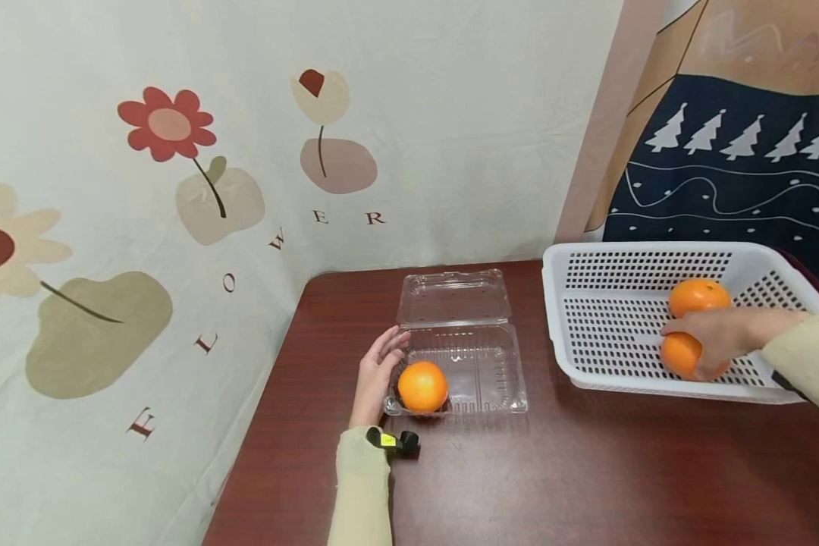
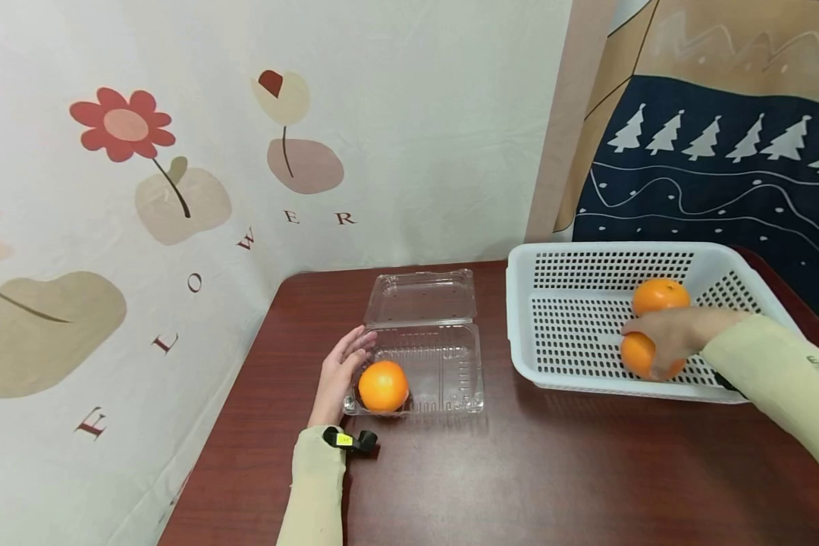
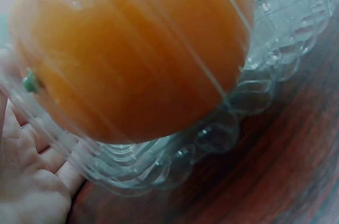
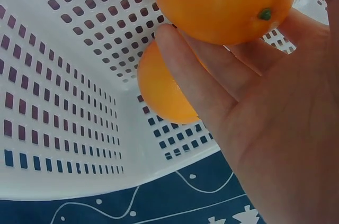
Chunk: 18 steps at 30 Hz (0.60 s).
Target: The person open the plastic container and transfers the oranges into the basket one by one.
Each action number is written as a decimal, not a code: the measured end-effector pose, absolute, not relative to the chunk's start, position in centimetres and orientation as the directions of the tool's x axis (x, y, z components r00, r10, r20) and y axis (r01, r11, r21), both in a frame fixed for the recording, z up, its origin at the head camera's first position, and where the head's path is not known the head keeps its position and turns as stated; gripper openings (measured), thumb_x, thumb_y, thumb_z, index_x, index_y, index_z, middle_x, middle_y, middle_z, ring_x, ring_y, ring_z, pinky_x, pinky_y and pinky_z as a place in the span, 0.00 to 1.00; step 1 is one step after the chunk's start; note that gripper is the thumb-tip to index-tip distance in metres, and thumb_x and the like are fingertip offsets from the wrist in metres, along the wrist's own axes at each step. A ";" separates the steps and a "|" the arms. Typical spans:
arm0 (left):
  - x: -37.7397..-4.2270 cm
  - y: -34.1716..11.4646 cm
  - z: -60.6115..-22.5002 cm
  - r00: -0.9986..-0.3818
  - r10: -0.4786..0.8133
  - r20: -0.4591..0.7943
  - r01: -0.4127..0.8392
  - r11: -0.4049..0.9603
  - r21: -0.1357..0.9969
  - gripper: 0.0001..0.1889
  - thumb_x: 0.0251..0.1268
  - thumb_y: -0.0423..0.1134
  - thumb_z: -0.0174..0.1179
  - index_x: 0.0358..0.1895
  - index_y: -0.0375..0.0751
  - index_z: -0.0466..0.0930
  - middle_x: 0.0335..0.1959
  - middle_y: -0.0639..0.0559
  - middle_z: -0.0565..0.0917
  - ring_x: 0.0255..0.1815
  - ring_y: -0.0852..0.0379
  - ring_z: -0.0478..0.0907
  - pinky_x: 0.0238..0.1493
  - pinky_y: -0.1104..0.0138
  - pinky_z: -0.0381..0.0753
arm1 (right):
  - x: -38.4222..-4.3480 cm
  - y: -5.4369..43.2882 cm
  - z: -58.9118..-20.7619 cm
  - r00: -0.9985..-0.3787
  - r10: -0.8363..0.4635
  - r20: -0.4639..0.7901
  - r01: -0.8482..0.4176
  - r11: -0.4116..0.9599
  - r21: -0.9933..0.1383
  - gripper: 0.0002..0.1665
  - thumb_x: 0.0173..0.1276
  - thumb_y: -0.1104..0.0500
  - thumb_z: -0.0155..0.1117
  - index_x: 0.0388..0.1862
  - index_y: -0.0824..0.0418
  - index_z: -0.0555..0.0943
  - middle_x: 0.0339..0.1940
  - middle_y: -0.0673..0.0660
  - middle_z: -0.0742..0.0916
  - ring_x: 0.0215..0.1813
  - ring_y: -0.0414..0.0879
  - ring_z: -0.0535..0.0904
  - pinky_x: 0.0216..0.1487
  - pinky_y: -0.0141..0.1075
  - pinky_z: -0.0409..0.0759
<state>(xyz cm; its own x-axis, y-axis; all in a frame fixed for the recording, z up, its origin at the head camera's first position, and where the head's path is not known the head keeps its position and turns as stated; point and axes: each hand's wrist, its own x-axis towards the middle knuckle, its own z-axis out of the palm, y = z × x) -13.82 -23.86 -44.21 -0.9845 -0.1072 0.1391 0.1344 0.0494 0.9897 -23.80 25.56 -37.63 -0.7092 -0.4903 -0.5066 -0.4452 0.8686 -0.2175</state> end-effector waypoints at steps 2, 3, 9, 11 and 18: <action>-14.0 -24.0 -44.6 -0.984 -0.112 0.139 0.134 0.053 0.990 0.23 0.64 0.28 0.47 0.64 0.35 0.60 0.56 0.40 0.73 0.58 0.44 0.67 0.56 0.64 0.67 | -23.9 25.5 -37.6 -0.714 -0.486 -0.505 -0.446 0.871 -0.207 0.47 0.35 0.49 0.75 0.56 0.63 0.71 0.47 0.63 0.76 0.38 0.52 0.69 0.39 0.52 0.69; -14.1 -24.1 -44.8 -0.984 -0.114 0.140 0.134 0.055 0.989 0.23 0.64 0.28 0.47 0.64 0.36 0.61 0.56 0.41 0.73 0.58 0.45 0.68 0.56 0.64 0.67 | -23.9 25.5 -37.5 -0.716 -0.484 -0.502 -0.447 0.871 -0.202 0.47 0.34 0.49 0.75 0.56 0.63 0.71 0.47 0.63 0.76 0.38 0.52 0.69 0.39 0.52 0.69; -14.6 -24.4 -46.0 -0.981 -0.129 0.145 0.136 0.076 0.988 0.23 0.64 0.30 0.48 0.63 0.41 0.63 0.55 0.47 0.75 0.56 0.50 0.70 0.56 0.64 0.67 | -23.7 25.6 -37.3 -0.717 -0.483 -0.504 -0.458 0.870 -0.181 0.46 0.35 0.49 0.75 0.56 0.65 0.71 0.47 0.65 0.76 0.37 0.53 0.70 0.39 0.53 0.69; -14.6 -24.4 -46.1 -0.979 -0.133 0.152 0.143 0.081 0.986 0.23 0.64 0.30 0.48 0.63 0.42 0.63 0.54 0.47 0.75 0.56 0.50 0.70 0.56 0.64 0.67 | -23.6 25.6 -37.2 -0.714 -0.482 -0.508 -0.454 0.871 -0.188 0.46 0.36 0.50 0.75 0.56 0.65 0.70 0.46 0.65 0.76 0.38 0.54 0.69 0.40 0.53 0.69; -14.5 -24.4 -45.8 -0.982 -0.131 0.134 0.124 0.076 0.989 0.23 0.64 0.30 0.48 0.63 0.42 0.63 0.54 0.46 0.75 0.56 0.49 0.70 0.56 0.64 0.67 | -23.2 25.3 -37.0 -0.719 -0.464 -0.517 -0.427 0.882 -0.199 0.45 0.37 0.52 0.75 0.57 0.65 0.70 0.47 0.66 0.75 0.38 0.55 0.69 0.39 0.53 0.69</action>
<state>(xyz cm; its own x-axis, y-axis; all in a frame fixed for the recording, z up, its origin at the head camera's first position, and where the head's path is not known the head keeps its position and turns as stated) -14.53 -24.37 -45.81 -0.9824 -0.1305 0.1336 0.1245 0.0762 0.9893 -23.25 25.31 -36.98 -0.7191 -0.4644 -0.5169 -0.4267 0.8822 -0.1990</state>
